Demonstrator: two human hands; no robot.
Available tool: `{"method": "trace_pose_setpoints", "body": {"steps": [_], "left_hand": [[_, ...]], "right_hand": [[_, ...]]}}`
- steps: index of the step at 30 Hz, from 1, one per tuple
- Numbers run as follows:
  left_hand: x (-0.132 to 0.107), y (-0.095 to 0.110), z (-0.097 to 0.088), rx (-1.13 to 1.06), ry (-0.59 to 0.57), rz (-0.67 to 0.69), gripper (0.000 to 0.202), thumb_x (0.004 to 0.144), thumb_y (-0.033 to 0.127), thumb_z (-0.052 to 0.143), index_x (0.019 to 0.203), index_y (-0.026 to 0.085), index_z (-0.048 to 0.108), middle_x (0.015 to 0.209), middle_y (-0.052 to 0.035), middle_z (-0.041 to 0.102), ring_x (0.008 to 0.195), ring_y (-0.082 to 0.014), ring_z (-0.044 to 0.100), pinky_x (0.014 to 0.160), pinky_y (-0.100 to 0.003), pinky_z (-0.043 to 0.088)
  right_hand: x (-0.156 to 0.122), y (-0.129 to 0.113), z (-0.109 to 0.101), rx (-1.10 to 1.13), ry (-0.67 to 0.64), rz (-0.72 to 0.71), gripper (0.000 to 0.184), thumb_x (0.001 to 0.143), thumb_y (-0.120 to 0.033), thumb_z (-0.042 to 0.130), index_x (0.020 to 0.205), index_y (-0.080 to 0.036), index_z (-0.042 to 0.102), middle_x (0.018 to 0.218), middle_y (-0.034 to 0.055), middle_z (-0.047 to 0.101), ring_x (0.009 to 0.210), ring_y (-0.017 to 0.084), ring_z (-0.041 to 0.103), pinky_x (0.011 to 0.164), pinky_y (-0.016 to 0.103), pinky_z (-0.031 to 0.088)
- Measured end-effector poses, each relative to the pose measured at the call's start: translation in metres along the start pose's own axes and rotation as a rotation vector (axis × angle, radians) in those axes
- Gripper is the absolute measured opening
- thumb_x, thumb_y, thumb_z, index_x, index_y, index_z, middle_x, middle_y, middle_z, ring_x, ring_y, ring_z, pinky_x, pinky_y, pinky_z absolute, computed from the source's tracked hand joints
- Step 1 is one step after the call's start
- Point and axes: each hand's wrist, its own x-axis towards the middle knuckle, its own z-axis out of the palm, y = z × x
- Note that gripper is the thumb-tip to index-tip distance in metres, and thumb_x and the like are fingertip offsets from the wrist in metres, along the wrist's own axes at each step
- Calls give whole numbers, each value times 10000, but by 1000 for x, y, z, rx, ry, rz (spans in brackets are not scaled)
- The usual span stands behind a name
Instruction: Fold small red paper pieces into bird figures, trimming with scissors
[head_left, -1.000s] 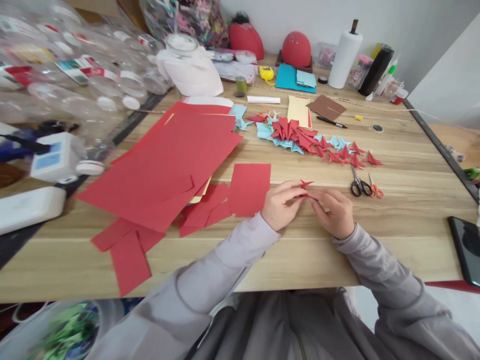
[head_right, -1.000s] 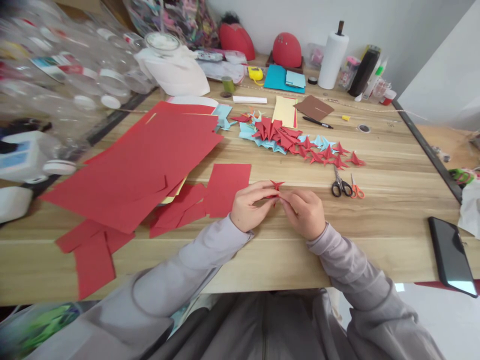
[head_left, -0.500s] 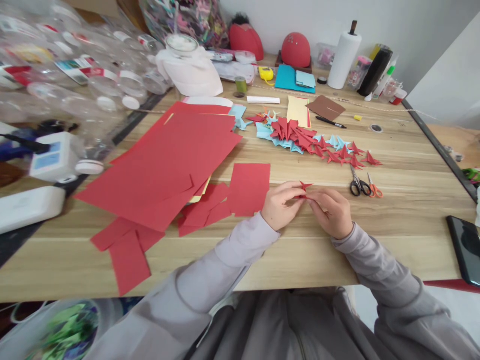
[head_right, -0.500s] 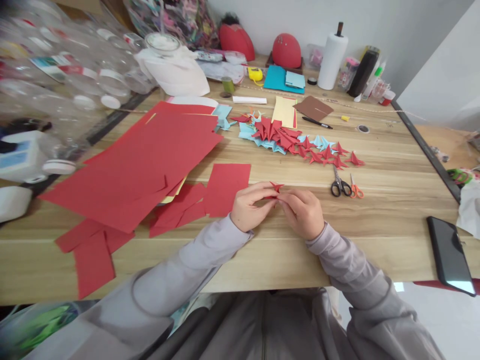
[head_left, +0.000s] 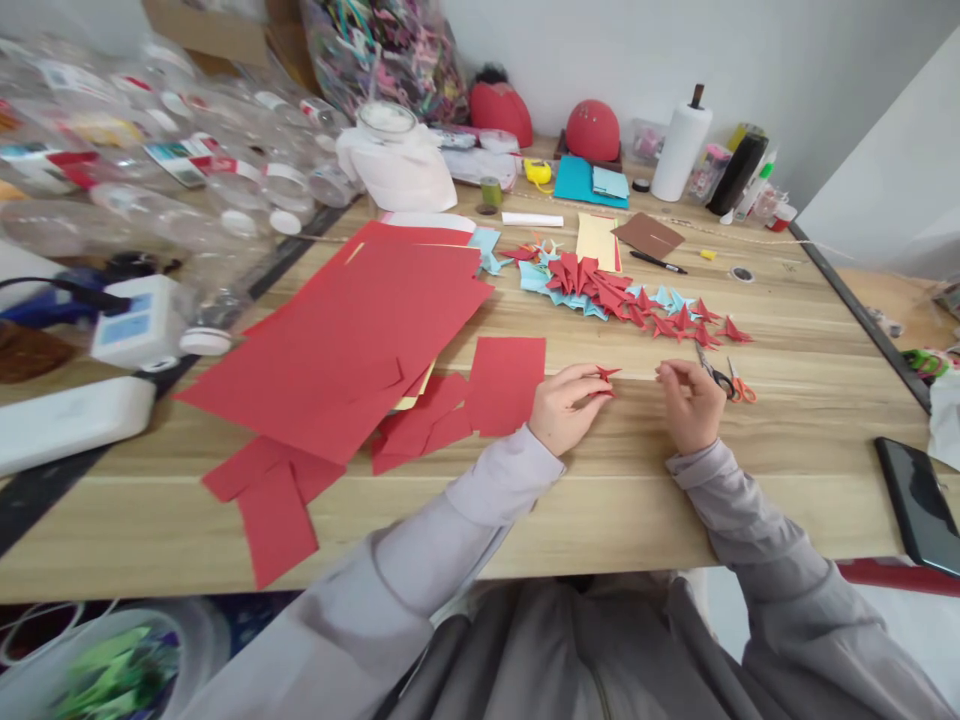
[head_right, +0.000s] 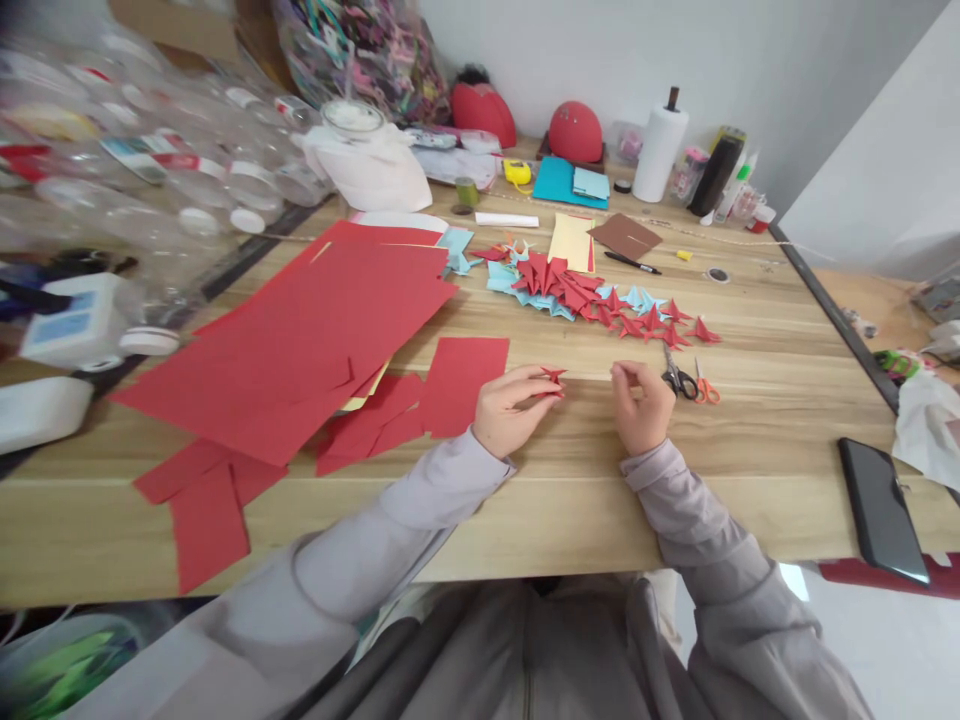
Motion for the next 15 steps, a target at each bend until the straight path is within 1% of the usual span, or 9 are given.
{"method": "trace_pose_setpoints", "body": {"steps": [2, 3, 5, 7, 8, 10, 11, 13, 15], "left_hand": [[0, -2, 1, -1, 10, -5, 57, 776, 186, 668, 783, 179, 725, 903, -97, 725, 856, -170, 693, 772, -300, 573], [0, -3, 2, 11, 16, -9, 56, 774, 194, 672, 783, 183, 727, 911, -96, 725, 848, -168, 694, 777, -304, 573], [-1, -5, 3, 29, 27, -10, 56, 769, 204, 677, 783, 189, 730, 913, -92, 725, 834, -168, 695, 773, -307, 576], [-1, -7, 4, 22, 31, -9, 61, 771, 207, 675, 786, 189, 732, 912, -94, 725, 838, -171, 695, 769, -307, 576], [-2, -8, 4, 20, 28, -4, 61, 771, 207, 676, 787, 189, 732, 912, -94, 724, 838, -172, 695, 765, -306, 576], [-2, -9, 5, 22, 29, 15, 60, 772, 204, 675, 789, 189, 731, 913, -94, 724, 834, -168, 695, 760, -300, 576], [-2, -9, 6, 28, 32, 28, 59, 772, 201, 676, 789, 189, 730, 914, -93, 723, 832, -165, 695, 758, -297, 576], [-3, -8, 7, 43, 49, 53, 56, 770, 192, 677, 789, 189, 729, 910, -89, 723, 825, -160, 695, 752, -288, 578], [-3, -7, 7, 57, 67, 67, 59, 768, 179, 675, 792, 190, 728, 911, -83, 723, 816, -153, 695, 749, -283, 580]], "right_hand": [[5, 18, -2, -11, 65, 177, 200, 799, -325, 565, 839, -152, 655, 739, 66, 704, 667, 173, 661, 652, 307, 538], [8, 26, -5, -46, 62, 224, 211, 783, -328, 565, 848, -148, 654, 743, 67, 705, 674, 177, 661, 659, 312, 538], [14, 41, -17, -186, 23, 257, 230, 769, -319, 553, 878, -145, 656, 779, 79, 710, 715, 189, 662, 703, 328, 530], [20, 50, -33, -386, -61, 278, 262, 784, -290, 512, 950, -146, 654, 871, 93, 715, 785, 196, 660, 757, 332, 508], [23, 52, -41, -509, -121, 289, 269, 783, -279, 506, 966, -148, 654, 919, 102, 711, 814, 204, 653, 767, 333, 494], [29, 52, -54, -735, -171, 318, 283, 799, -287, 495, 987, -151, 657, 1010, 128, 692, 882, 227, 638, 779, 342, 468], [31, 50, -59, -819, -214, 328, 286, 802, -315, 507, 985, -157, 660, 1016, 133, 688, 898, 242, 633, 774, 349, 458], [35, 46, -63, -928, -323, 344, 300, 803, -385, 531, 952, -166, 671, 972, 135, 695, 909, 266, 628, 764, 356, 442], [37, 43, -64, -985, -410, 349, 336, 800, -444, 547, 943, -167, 673, 952, 140, 698, 917, 281, 628, 753, 358, 431]]}}
